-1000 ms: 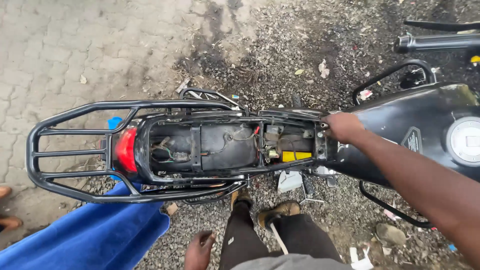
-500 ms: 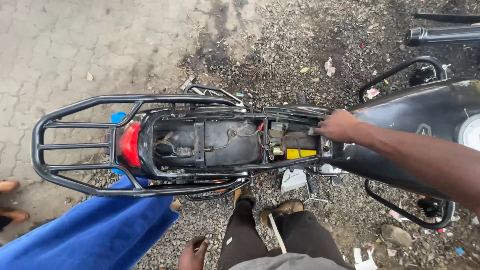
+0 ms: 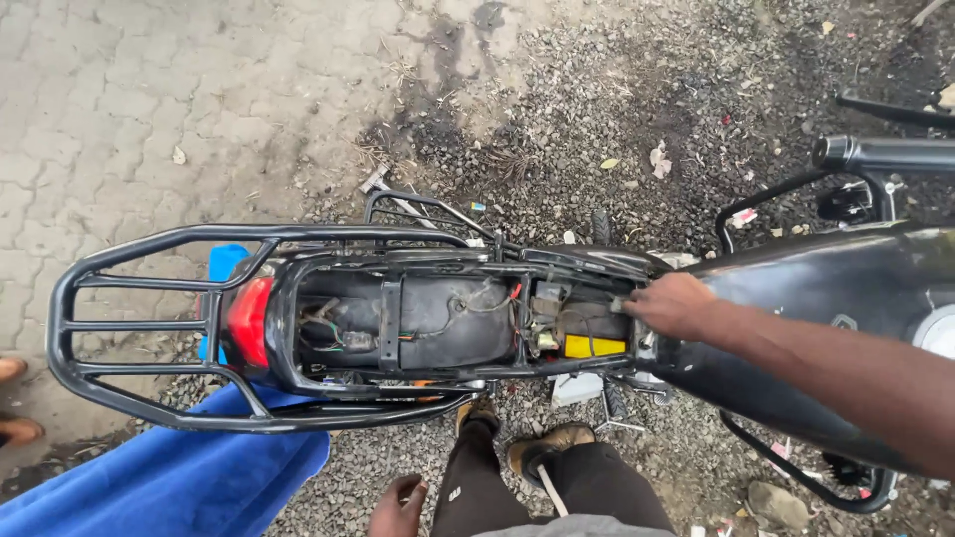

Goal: Searching for a specific wrench in a toolbox and using it to perform maintenance on a motorcycle frame.

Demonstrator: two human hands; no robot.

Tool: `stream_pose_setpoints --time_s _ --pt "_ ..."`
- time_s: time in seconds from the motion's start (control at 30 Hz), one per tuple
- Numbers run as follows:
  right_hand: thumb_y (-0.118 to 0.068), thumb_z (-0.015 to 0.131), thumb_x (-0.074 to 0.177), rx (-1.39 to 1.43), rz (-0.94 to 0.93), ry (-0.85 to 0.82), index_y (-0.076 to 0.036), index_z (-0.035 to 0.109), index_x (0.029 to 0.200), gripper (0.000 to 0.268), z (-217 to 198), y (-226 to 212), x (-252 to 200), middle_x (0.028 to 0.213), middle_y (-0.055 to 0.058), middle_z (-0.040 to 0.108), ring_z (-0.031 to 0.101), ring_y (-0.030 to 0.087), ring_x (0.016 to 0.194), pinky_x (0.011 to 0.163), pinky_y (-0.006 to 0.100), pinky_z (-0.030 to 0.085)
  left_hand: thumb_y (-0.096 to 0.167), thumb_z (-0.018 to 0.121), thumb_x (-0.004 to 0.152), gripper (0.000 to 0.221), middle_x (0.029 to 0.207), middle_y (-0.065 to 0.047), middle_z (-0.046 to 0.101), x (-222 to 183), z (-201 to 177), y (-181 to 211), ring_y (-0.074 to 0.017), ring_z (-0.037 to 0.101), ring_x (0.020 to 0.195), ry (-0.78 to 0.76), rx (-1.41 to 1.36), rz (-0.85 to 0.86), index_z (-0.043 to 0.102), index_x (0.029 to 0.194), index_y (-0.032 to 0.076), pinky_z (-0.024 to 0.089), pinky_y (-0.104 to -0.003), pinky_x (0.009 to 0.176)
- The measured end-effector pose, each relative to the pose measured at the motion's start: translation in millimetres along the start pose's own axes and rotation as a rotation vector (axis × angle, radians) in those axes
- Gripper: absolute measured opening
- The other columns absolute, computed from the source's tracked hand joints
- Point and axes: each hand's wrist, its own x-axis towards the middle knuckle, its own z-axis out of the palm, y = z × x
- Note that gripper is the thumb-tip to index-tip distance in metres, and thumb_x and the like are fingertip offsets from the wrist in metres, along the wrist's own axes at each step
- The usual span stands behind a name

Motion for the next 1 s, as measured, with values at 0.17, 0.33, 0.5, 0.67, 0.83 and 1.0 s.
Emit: stream_pose_setpoints --time_s 0.17,0.33,0.5,0.67,0.83,1.0 --pt "-0.037 0.045 0.111 0.067 0.068 -0.079 -0.019 0.056 0.098 0.025 -8 -2 -2 0.067 -0.008 0.045 0.045 0.008 0.054 0.039 0.023 0.042 0.037 0.067 0.094 0.042 0.132 -0.004 0.076 -25 -13 54 -0.0206 0.071 0.124 -0.025 -0.089 0.095 0.072 0.129 0.015 0.052 -0.036 0.111" --pt "-0.012 0.051 0.097 0.15 0.059 0.121 -0.021 0.065 0.104 0.018 9 3 1 0.087 -0.002 0.073 0.073 0.027 0.081 0.057 0.047 0.06 0.038 0.064 0.097 0.041 0.135 -0.001 0.074 -63 -26 105 -0.0183 0.069 0.126 -0.046 -0.082 0.121 0.068 0.132 0.018 0.054 -0.036 0.11" --pt "-0.034 0.047 0.11 0.271 0.223 -0.012 -0.021 0.062 0.092 0.027 -25 -12 -18 0.061 -0.01 0.046 0.053 0.006 0.052 0.041 0.019 0.048 0.036 0.065 0.095 0.041 0.134 -0.002 0.075 -51 -14 80 -0.0183 0.07 0.125 -0.034 -0.124 0.162 0.07 0.131 0.017 0.055 -0.035 0.108" --pt "-0.041 0.036 0.11 0.654 0.485 0.057 -0.023 0.041 0.063 0.05 -32 -20 -24 0.057 -0.011 0.035 0.04 0.005 0.048 0.041 0.019 0.039 0.036 0.066 0.094 0.04 0.131 -0.004 0.076 -59 -4 56 -0.019 0.072 0.122 -0.024 -0.1 0.236 0.071 0.127 0.014 0.056 -0.035 0.105" --pt "-0.024 0.049 0.1 0.217 0.272 0.07 -0.022 0.074 0.101 0.025 -16 -16 -17 0.102 0.002 0.078 0.076 0.029 0.093 0.074 0.047 0.064 0.046 0.066 0.091 0.042 0.125 -0.002 0.077 -45 23 64 -0.0188 0.072 0.116 -0.067 0.063 0.402 0.074 0.121 0.018 0.052 -0.034 0.104" --pt "-0.019 0.056 0.097 0.363 0.304 0.416 -0.018 0.06 0.13 0.033 73 -112 -84 0.103 0.008 0.074 0.076 0.031 0.084 0.066 0.049 0.062 0.034 0.056 0.102 0.036 0.135 -0.006 0.067 -87 79 173 -0.0257 0.062 0.129 -0.342 0.275 0.596 0.064 0.131 0.016 0.049 -0.043 0.113"
